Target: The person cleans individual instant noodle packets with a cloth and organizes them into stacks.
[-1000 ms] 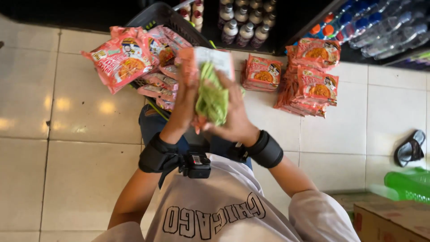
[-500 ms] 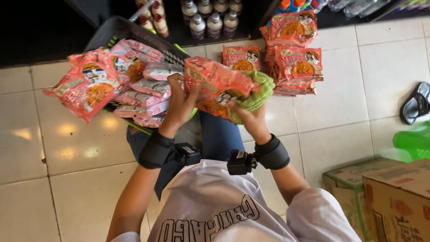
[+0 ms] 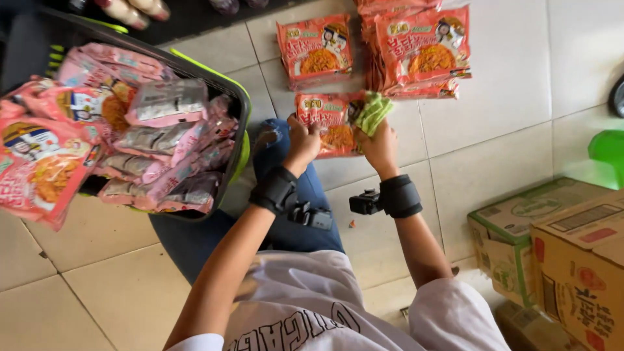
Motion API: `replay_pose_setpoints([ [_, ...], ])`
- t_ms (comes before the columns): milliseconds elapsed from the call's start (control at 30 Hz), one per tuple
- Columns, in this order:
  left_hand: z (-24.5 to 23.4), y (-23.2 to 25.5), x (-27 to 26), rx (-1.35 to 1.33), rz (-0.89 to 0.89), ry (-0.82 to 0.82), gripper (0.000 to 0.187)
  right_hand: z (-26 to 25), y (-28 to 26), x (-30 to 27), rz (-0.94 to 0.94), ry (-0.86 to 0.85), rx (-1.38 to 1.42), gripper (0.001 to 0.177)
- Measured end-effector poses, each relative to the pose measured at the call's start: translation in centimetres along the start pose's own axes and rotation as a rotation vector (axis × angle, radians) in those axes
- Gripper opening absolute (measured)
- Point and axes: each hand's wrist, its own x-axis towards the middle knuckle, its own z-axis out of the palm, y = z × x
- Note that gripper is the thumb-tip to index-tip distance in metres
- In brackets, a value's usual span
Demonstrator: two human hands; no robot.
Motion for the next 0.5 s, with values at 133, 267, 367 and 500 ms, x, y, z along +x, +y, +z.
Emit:
replay_pose_setpoints([
  [133, 2.8, -1.5, 0.7, 0.151, -0.246, -0.015, 0.065, 1.9, 3.2, 1.8, 0.024, -0.101, -0.085, 0.045],
  [267, 4.2, -2.2, 2.8, 0.261, -0.437, 0.028, 0.089, 4.0, 5.3, 3.8, 0.004, -0.145, -0.044, 0.051],
  [367, 4.7, -1.9, 3.2, 0.192, -0.539, -0.042, 0.110, 5.6, 7.6, 4.5, 0.039, -0.162, 0.027, 0.046],
  [500, 9.4, -9.6, 5.7, -0.022, -0.415, -0.149, 0.123, 9.4, 12.9, 4.5, 0.007, -0.167, -0.064, 0.050],
])
